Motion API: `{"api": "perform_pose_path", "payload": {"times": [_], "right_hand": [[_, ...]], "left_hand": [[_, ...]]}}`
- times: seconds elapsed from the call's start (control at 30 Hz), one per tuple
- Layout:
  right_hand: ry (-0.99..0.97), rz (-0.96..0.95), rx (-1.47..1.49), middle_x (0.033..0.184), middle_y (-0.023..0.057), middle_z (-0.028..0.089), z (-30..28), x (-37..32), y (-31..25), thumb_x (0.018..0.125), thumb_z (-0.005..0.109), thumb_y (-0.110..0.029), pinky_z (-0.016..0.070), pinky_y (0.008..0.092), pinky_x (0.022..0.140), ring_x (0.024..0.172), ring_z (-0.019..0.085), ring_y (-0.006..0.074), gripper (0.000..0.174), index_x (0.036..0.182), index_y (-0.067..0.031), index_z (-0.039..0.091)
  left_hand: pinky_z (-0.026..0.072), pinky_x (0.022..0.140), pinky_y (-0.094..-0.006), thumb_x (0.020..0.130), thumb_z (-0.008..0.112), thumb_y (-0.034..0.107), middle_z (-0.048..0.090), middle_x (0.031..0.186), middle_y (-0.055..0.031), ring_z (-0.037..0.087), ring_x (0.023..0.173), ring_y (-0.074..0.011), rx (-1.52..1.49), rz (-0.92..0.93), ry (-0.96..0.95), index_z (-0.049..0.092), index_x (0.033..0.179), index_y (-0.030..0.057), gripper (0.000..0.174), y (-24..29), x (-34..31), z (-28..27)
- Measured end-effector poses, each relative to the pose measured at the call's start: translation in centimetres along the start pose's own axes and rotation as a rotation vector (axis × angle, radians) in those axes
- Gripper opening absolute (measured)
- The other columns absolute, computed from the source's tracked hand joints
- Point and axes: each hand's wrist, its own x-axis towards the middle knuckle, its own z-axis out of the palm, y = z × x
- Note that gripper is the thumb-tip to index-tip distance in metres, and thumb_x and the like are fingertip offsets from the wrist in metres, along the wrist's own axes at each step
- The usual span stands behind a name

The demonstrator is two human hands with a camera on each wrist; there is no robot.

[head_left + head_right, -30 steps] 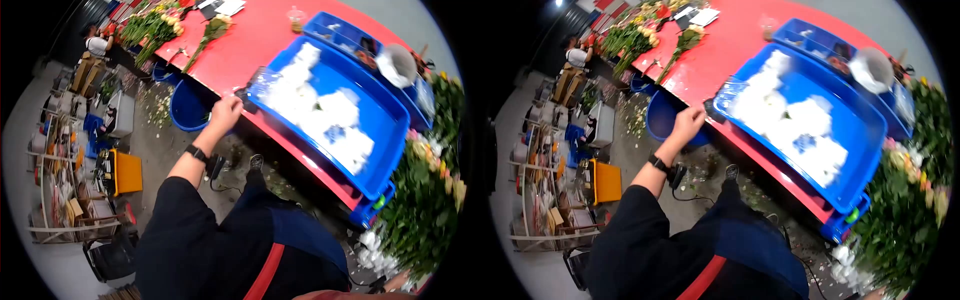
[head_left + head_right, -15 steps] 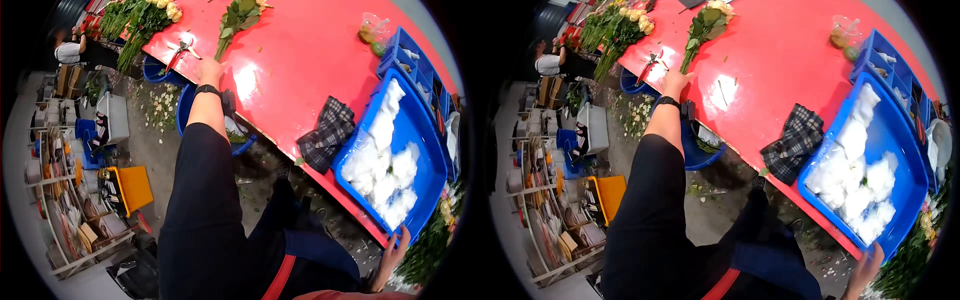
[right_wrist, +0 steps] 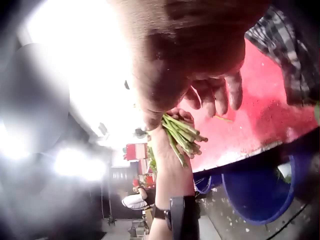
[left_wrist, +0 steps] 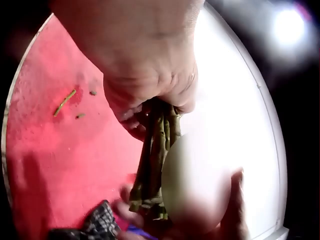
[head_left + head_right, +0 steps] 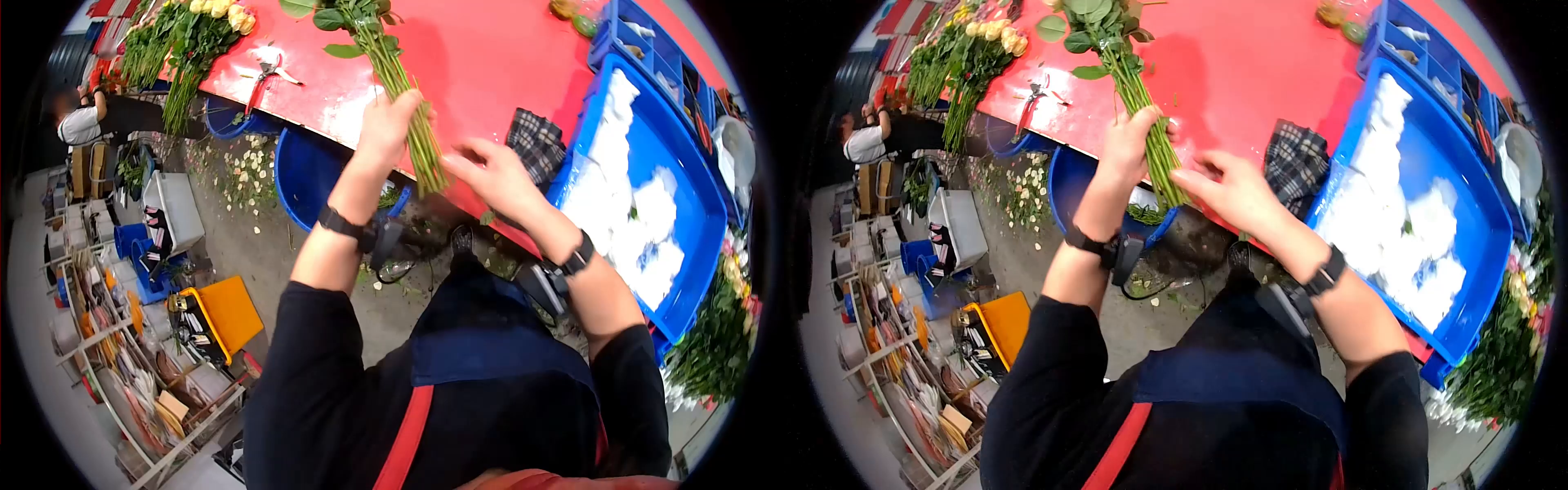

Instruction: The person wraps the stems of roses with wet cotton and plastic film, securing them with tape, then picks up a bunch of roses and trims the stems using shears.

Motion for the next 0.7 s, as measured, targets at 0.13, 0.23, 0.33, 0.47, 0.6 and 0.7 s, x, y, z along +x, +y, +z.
{"api": "perform_pose_path", "payload": {"times": [0.13, 0.23, 0.33, 0.47, 0.6, 0.7], "right_hand": [[0.162, -0.181, 0.096, 0.095, 0.0108, 0.063, 0.0, 0.1, -0.3, 0.077, 0.077, -0.019, 0.0504, 0.0294, 0.078, 0.085, 0.063, 0.0174, 0.036, 0.102, 0.0036, 0.067], [0.058, -0.055, 0.162, 0.083, 0.0061, 0.063, -1.2, -1.2, -0.3, 0.077, 0.076, -0.014, 0.048, 0.0253, 0.071, 0.077, 0.06, 0.0125, 0.023, 0.093, 0.0024, 0.069], [0.044, -0.188, 0.183, 0.078, 0.0031, 0.061, -2.0, -3.1, 0.5, 0.079, 0.074, -0.012, 0.0465, 0.0245, 0.069, 0.073, 0.058, 0.0106, 0.017, 0.085, 0.0028, 0.067], [-0.365, -0.475, 0.088, 0.08, 0.0044, 0.059, -4.1, -8.9, 0.7, 0.08, 0.071, -0.006, 0.0464, 0.0273, 0.069, 0.072, 0.057, 0.014, 0.013, 0.079, 0.0012, 0.061], [-0.434, -0.348, -0.736, 0.05, 0.0154, 0.053, -6.2, -13.0, 1.4, 0.073, 0.064, -0.064, 0.0471, 0.0425, 0.055, 0.058, 0.057, 0.0393, 0.061, 0.056, -0.0055, 0.064], [0.011, -0.234, -0.153, 0.074, 0.0157, 0.064, -7.3, -12.9, 0.2, 0.075, 0.074, -0.046, 0.0476, 0.0392, 0.061, 0.071, 0.064, 0.0301, 0.045, 0.074, -0.0017, 0.067]], "left_hand": [[0.0478, 0.068, -0.0253, 0.09, 0.06, 0.01, 0.06, 0.09, -0.0014, 0.056, 0.078, -0.0086, 0.081, 0.187, -0.046, 0.058, 0.102, 0.002, 0.015, -1.8, -4.6, 2.3], [0.0468, 0.068, -0.0242, 0.09, 0.06, 0.009, 0.06, 0.089, 0.0005, 0.054, 0.078, -0.0065, 0.106, 0.284, -0.032, 0.058, 0.101, 0.002, 0.014, -2.7, -6.7, 2.7], [0.0461, 0.065, -0.0239, 0.09, 0.06, 0.009, 0.06, 0.084, 0.0007, 0.053, 0.073, -0.0057, 0.203, 0.327, 0.053, 0.059, 0.099, 0.0013, 0.012, -3.5, -8.2, 2.2], [0.0475, 0.059, -0.0259, 0.089, 0.059, 0.008, 0.063, 0.08, -0.0026, 0.057, 0.065, -0.0087, 0.101, 0.247, 0.159, 0.062, 0.096, -0.001, 0.011, -2.3, -10.6, 2.3], [0.0499, 0.057, -0.0277, 0.089, 0.057, 0.006, 0.064, 0.08, -0.0065, 0.06, 0.062, -0.014, -0.123, 0.287, 0.232, 0.06, 0.094, -0.0029, 0.011, -1.5, -12.8, 3.7], [0.0525, 0.059, -0.0309, 0.091, 0.054, 0.007, 0.063, 0.08, -0.0095, 0.062, 0.064, -0.0179, 0.014, 0.397, 0.364, 0.058, 0.096, -0.0023, 0.012, -3.0, -13.9, 4.4]]}}
